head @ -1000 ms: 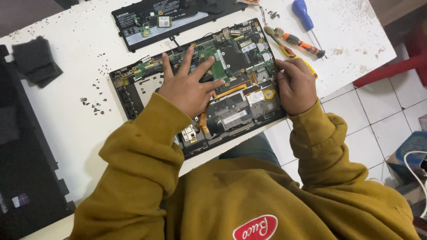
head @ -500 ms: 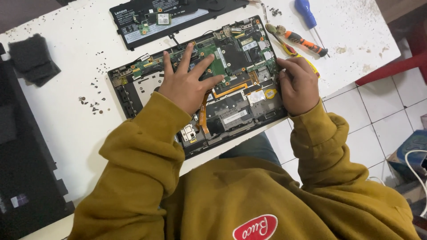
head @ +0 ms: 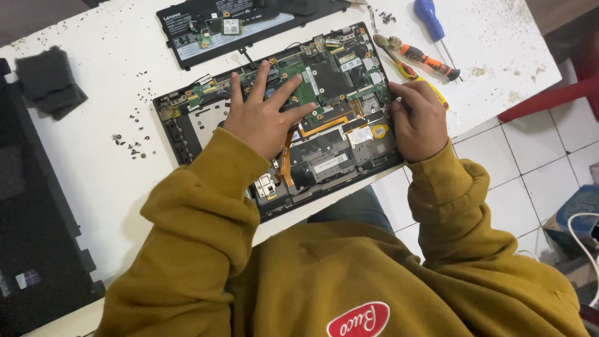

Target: Installing a motherboard into a laptop chassis and connecting internal ribbon cables

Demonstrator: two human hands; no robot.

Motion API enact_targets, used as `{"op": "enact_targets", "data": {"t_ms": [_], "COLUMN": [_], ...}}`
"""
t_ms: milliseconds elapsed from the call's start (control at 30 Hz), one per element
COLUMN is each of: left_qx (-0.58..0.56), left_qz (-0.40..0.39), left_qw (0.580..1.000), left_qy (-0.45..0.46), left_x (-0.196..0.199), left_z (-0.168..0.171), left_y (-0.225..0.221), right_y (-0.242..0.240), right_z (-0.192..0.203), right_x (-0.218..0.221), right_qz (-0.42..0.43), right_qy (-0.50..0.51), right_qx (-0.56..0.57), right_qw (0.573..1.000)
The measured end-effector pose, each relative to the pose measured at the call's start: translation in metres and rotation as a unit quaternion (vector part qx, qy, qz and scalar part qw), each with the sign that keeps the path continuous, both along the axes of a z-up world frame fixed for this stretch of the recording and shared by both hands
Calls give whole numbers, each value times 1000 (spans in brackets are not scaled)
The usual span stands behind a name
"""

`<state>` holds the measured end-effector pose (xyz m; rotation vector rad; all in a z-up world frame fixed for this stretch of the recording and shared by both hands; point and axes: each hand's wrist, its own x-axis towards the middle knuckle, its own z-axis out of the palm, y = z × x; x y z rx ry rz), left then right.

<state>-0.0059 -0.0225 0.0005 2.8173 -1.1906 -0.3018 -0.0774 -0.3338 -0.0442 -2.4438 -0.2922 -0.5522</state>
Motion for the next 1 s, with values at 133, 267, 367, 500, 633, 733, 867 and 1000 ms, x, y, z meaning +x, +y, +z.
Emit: {"op": "enact_targets", "data": {"t_ms": [133,267,367,500,633,733,867,1000], "left_qx": [49,60,66,21,-84,-117,-137,-119], "left_qz": [16,30,33,26,-33,-55,-51,-30], "left_qw": [998,996,995,999,992,987,986,990], "left_qy": [41,63,66,28,-85,-94,-76,-64], "left_x": [-1,-3,-3,-2,3,6,8,6], "left_z": [14,22,25,12,-20,-27,-26,-18], "left_y": [-5,-7,-7,-5,2,0,0,-1], "right_y": [-1,-2,-1,-1,1,0,-2,-2], "right_z": [-2,-3,-2,-2,-2,-3,-5,-2], "right_x": [1,0,1,0,1,1,2,2], "right_qz": [-1,-6,-1,-2,1,0,1,5], "right_qy": [-8,-7,-11,-8,-17,-13,-14,-4], "right_qx": [-5,-15,-18,-23,-16,-13,-22,-20], "right_qw": [1000,1000,1000,1000,1000,1000,1000,1000]}}
